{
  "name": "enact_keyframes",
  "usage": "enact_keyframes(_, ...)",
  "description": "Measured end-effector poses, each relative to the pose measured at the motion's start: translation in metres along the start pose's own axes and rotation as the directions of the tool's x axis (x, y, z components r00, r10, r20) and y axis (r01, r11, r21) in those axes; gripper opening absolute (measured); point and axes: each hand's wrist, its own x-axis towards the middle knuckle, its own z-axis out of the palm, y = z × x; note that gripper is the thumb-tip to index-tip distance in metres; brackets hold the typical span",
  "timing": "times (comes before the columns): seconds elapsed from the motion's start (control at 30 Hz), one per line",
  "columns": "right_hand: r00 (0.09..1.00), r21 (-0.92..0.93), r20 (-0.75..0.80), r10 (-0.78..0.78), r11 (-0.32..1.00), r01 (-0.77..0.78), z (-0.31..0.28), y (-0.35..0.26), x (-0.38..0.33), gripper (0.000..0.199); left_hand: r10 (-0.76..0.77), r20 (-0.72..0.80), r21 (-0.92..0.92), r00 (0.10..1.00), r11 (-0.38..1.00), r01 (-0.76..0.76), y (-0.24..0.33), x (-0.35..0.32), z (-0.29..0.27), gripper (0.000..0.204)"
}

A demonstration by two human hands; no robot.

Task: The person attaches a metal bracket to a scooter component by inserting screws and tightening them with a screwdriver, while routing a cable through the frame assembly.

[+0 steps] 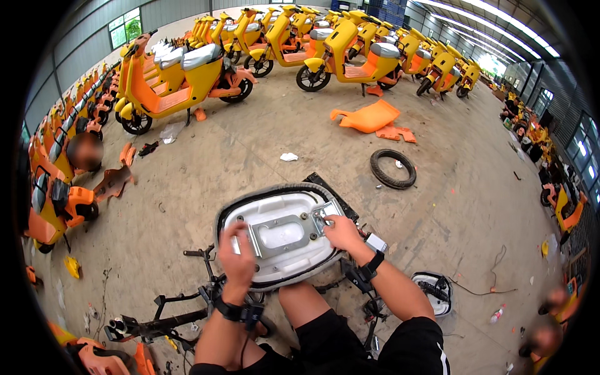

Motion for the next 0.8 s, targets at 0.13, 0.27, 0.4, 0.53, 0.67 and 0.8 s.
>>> enact_keyframes(0.13, 0.999, 0.389, -0.047, -0.021, 0.921, 0.037, 0.005, 0.039, 0.009, 0.037, -0.161, 0.402, -0.185, 0.901, 0.950, 0.253, 0.028, -0.020, 0.056, 0.019)
enact_keyframes(0.27, 0.997, 0.568, -0.040, 0.059, 0.823, -0.025, 0.008, 0.035, 0.005, 0.035, -0.319, 0.643, -0.184, 0.696, 0.818, 0.545, 0.016, -0.036, 0.088, 0.021)
enact_keyframes(0.4, 0.997, 0.478, 0.066, 0.038, 0.876, -0.065, 0.001, 0.034, 0.009, 0.039, -0.304, 0.599, -0.077, 0.741, 0.899, 0.431, 0.014, -0.036, 0.111, 0.021)
enact_keyframes(0.53, 0.993, 0.484, 0.117, 0.008, 0.873, -0.064, -0.004, 0.031, 0.011, 0.038, -0.266, 0.564, 0.015, 0.782, 0.950, 0.312, 0.012, -0.040, 0.127, 0.021)
enact_keyframes(0.67, 0.998, 0.833, 0.069, 0.004, 0.550, -0.060, 0.015, 0.024, 0.005, 0.040, -0.307, 0.504, -0.086, 0.807, 0.912, 0.400, 0.000, -0.047, 0.140, 0.025)
enact_keyframes(0.8, 0.999, 0.823, 0.009, -0.032, 0.567, 0.011, 0.011, 0.016, -0.011, 0.034, -0.456, 0.613, -0.287, 0.646, 0.633, 0.719, 0.020, -0.031, 0.129, 0.028)
